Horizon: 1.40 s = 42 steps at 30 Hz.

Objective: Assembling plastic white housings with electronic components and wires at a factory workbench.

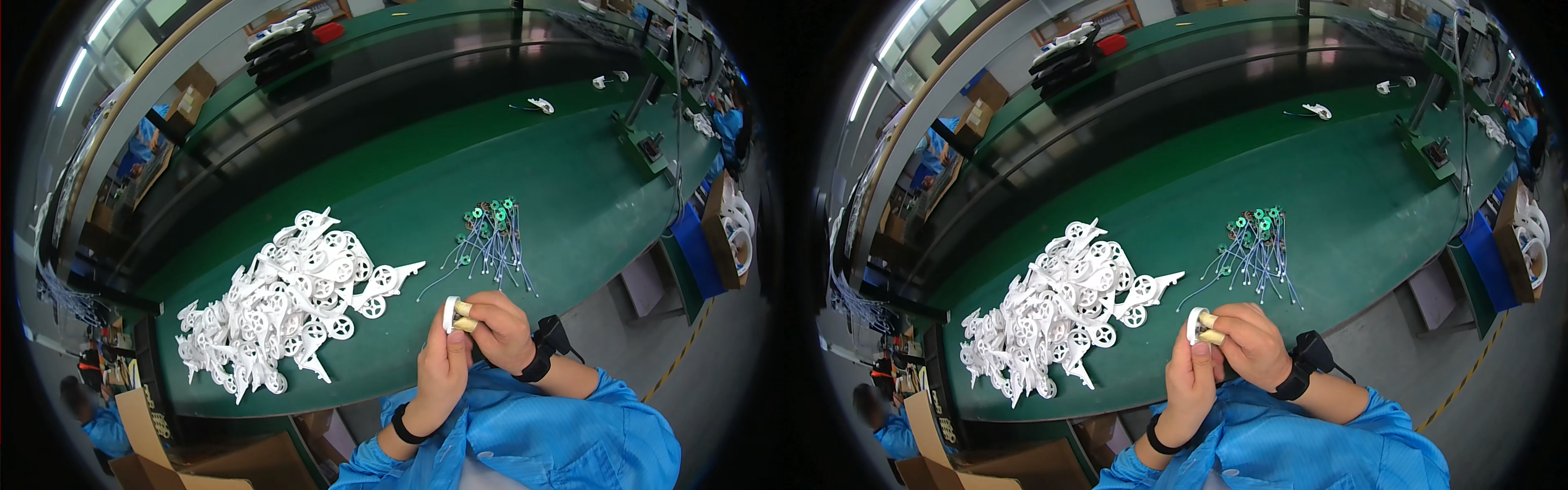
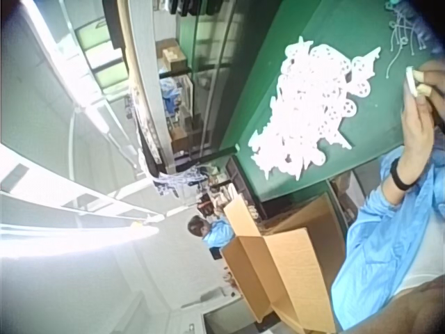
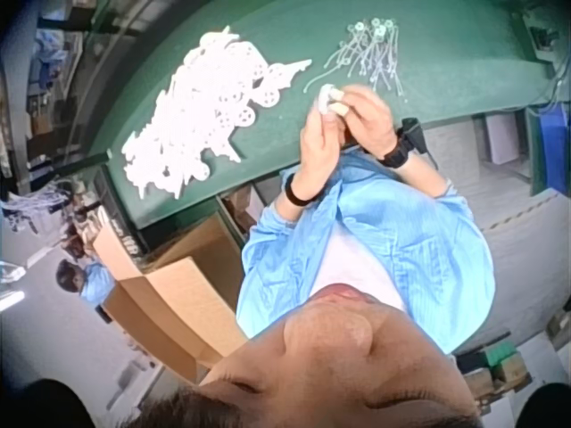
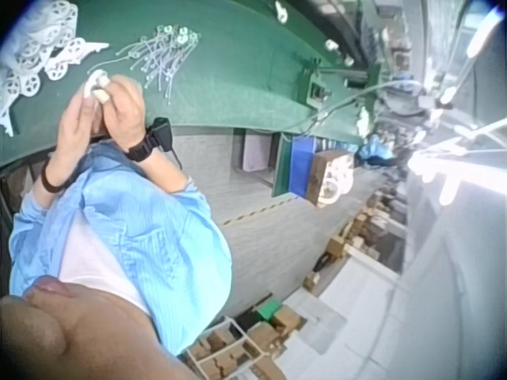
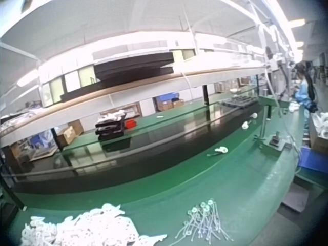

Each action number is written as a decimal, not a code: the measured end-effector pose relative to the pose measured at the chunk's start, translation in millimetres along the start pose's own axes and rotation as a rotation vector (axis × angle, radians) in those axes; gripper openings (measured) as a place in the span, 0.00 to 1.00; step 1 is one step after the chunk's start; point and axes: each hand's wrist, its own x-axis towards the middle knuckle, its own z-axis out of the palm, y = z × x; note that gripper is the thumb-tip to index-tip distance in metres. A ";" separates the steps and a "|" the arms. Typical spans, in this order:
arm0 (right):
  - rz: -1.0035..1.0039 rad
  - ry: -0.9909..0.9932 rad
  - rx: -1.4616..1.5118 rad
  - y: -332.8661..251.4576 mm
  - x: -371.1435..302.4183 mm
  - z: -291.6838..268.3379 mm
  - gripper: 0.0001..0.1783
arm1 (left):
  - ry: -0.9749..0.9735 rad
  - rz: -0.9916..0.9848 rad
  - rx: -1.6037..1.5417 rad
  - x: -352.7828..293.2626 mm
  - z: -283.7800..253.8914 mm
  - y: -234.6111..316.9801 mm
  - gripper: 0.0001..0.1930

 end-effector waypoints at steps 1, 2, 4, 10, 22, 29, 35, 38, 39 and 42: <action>-0.047 -0.027 -0.009 0.9 1.7 -1.4 0.14 | -0.003 -0.001 0.001 -0.3 -1.0 -1.1 0.23; -0.044 -0.024 -0.010 0.9 4.1 -3.2 0.14 | -0.005 0.010 0.027 -0.4 -1.8 -3.0 0.23; -0.098 -0.092 0.002 -0.4 9.6 -7.6 0.15 | -0.007 0.019 0.053 -0.6 -4.2 -3.4 0.22; -0.093 -0.179 0.022 -1.8 16.3 -15.1 0.15 | -0.024 0.151 0.182 2.5 -7.4 3.3 0.21; 0.040 -0.217 0.038 -13.3 26.0 -10.7 0.12 | -0.093 -0.164 -0.222 3.8 -14.7 5.8 0.18; 0.068 -0.301 0.107 -19.9 38.9 -32.3 0.14 | -0.119 -0.335 -0.685 6.5 -22.7 14.7 0.22; -0.017 -0.305 0.022 -15.3 34.8 -16.8 0.14 | -0.096 -0.268 -0.525 2.6 -18.2 13.8 0.20; -0.035 -0.252 -0.033 -11.7 28.8 -8.6 0.13 | -0.088 -0.235 -0.417 3.6 -15.0 11.1 0.19; -0.044 -0.263 -0.030 -12.4 27.1 -6.8 0.13 | -0.075 -0.217 -0.356 3.1 -13.2 9.8 0.20; -0.001 -0.223 -0.011 -14.1 23.4 -1.6 0.11 | -0.047 -0.199 -0.296 0.8 -10.5 4.5 0.17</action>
